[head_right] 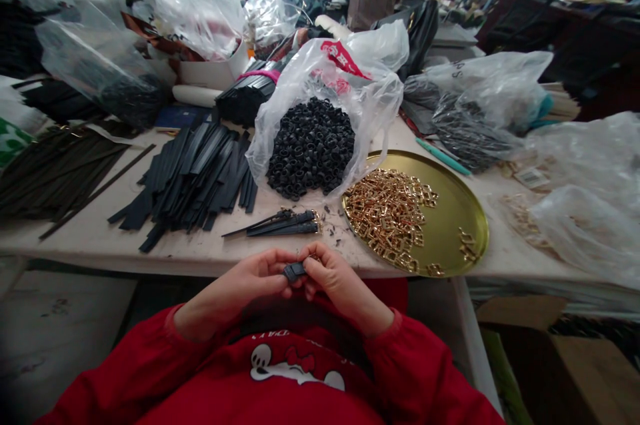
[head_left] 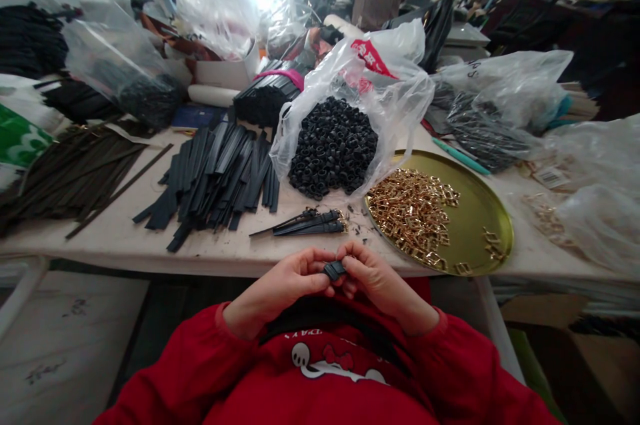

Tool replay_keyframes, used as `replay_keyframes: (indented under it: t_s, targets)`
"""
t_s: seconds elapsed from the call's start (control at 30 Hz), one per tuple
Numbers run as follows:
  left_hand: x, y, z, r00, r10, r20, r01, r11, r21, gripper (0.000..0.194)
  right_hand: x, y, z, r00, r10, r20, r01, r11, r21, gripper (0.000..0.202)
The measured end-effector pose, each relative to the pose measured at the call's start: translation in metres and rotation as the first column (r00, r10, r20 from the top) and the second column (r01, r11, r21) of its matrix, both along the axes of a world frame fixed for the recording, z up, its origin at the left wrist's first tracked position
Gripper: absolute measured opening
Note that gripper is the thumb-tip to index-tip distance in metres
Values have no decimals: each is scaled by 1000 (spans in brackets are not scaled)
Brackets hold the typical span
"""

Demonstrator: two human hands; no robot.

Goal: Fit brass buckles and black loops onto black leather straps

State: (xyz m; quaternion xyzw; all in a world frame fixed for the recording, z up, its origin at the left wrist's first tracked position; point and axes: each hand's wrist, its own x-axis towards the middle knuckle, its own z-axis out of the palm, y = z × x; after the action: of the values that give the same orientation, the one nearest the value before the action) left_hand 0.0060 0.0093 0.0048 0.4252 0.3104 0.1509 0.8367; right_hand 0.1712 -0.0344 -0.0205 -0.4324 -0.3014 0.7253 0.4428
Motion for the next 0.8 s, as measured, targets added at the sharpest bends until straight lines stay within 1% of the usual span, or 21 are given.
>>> replay_keyframes:
  t_s: [0.07, 0.1, 0.17, 0.2, 0.27, 0.33, 0.4, 0.47, 0.5, 0.57, 0.63, 0.7, 0.73, 0.8]
  targets:
    - [-2, 0, -1, 1000, 28, -1, -29, 999, -21, 41, -1, -1, -1, 1000, 18, -3, -18, 1000, -18, 22]
    - [-3, 1, -3, 999, 44, -7, -44, 999, -23, 42, -1, -1, -2, 999, 27, 32, -26, 1000, -16, 21]
    - [-4, 1, -9, 997, 60, -45, -61, 998, -11, 44, 0, -2, -3, 978, 22, 206, -33, 998, 53, 17]
    - [-4, 1, -12, 995, 59, -75, -59, 998, 4, 44, 1, -3, -3, 946, 3, 324, -44, 992, 121, 15]
    - [-4, 2, -16, 987, 54, -149, -44, 997, 67, 42, 4, -5, -4, 848, -51, 527, -102, 961, 257, 10]
    - [-4, 2, -16, 970, 35, -240, 5, 986, 167, 33, 6, -7, -5, 776, -81, 626, -163, 932, 323, 6]
    - [-6, 4, -13, 935, -32, -353, 133, 955, 264, 22, 7, -8, -7, 741, -74, 667, -186, 932, 311, 4]
    - [-8, 6, -7, 882, -130, -453, 291, 907, 306, 24, 7, -9, -9, 714, -81, 695, -186, 936, 300, 3]
    - [-9, 7, -5, 860, -165, -483, 347, 883, 315, 26, 6, -9, -10, 698, -89, 711, -193, 933, 305, 3]
    - [-10, 8, -4, 841, -168, -515, 383, 856, 348, 26, 5, -9, -11, 659, -109, 744, -229, 913, 337, 5]
    - [-10, 9, -5, 838, -119, -533, 374, 837, 400, 27, 4, -8, -11, 623, -120, 773, -282, 887, 365, 8]
    - [-8, 10, -6, 840, -92, -534, 377, 807, 454, 29, 3, -8, -11, 608, -109, 787, -330, 866, 375, 10]
    - [-6, 11, -6, 845, -93, -527, 388, 784, 484, 29, 2, -7, -11, 607, -100, 789, -349, 858, 378, 11]
    - [-2, 13, -6, 848, -89, -523, 418, 720, 555, 28, -1, -3, -12, 597, -93, 797, -375, 846, 379, 15]
